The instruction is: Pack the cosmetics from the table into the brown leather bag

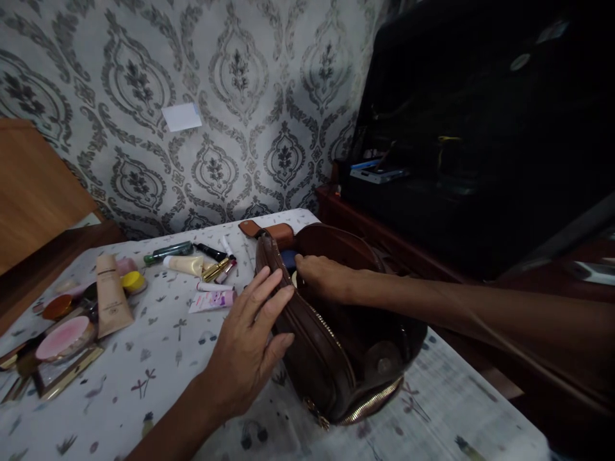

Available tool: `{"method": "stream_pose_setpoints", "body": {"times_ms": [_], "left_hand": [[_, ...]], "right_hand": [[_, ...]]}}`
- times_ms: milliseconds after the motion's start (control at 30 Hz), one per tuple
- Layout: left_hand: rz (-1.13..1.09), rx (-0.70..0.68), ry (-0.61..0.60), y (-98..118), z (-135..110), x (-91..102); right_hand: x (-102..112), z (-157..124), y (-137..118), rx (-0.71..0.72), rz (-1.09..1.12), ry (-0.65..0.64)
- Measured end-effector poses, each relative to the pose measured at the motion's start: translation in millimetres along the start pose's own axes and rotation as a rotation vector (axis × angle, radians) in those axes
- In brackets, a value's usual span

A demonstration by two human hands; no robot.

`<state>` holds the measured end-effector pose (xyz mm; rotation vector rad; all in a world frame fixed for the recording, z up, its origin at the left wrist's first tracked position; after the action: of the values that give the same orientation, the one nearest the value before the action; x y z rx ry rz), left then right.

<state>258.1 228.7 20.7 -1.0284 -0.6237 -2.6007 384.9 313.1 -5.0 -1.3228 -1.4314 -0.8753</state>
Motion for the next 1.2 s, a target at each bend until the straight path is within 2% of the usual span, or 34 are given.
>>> {"method": "stream_pose_setpoints", "body": {"times_ms": [267,333,500,600,733,867,967,1067,1200], "left_hand": [[0.022,0.0,-0.002,0.1,-0.5,0.1],[0.026,-0.001,-0.002,-0.1,-1.0,0.4],[0.015,-0.008,-0.019,-0.5,-1.1,0.0],[0.011,-0.013,-0.017,-0.6,-0.5,0.1],[0.017,-0.017,-0.012,-0.5,-0.5,-0.5],[0.017,-0.02,-0.011,-0.3,-1.5,-1.2],[0.017,-0.022,-0.002,0.0,-1.6,-0.8],[0.02,-0.03,0.008,0.3,-1.0,-0.1],[0.028,-0.053,0.022,1.3,-0.2,0.2]], "right_hand": [[0.8,-0.5,4.8,0.002,0.027,0.025],[9.9,-1.7,6.8,0.006,0.01,0.054],[48.4,-1.1,22.7,-0.048,-0.014,0.195],[59.1,0.7,29.6,-0.06,-0.03,0.217],[47.2,-0.1,27.6,-0.049,-0.052,0.126],[25.1,-2.7,12.8,0.02,-0.009,0.002],[13.0,-2.7,3.3,0.05,0.018,-0.045],[3.6,-1.2,-2.2,0.066,0.025,-0.071],[1.5,1.1,-3.4,0.076,0.036,-0.036]]}}
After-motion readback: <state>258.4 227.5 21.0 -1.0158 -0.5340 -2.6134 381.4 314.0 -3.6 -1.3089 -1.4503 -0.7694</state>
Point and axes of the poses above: each hand's wrist, its own z-axis towards the middle knuckle, its own x-axis out of the back of the hand, y = z × x, the point moved 10 cm from there along z, towards the middle knuckle, and after that the axes turned 1 degree about y, right-handed, at the moved point
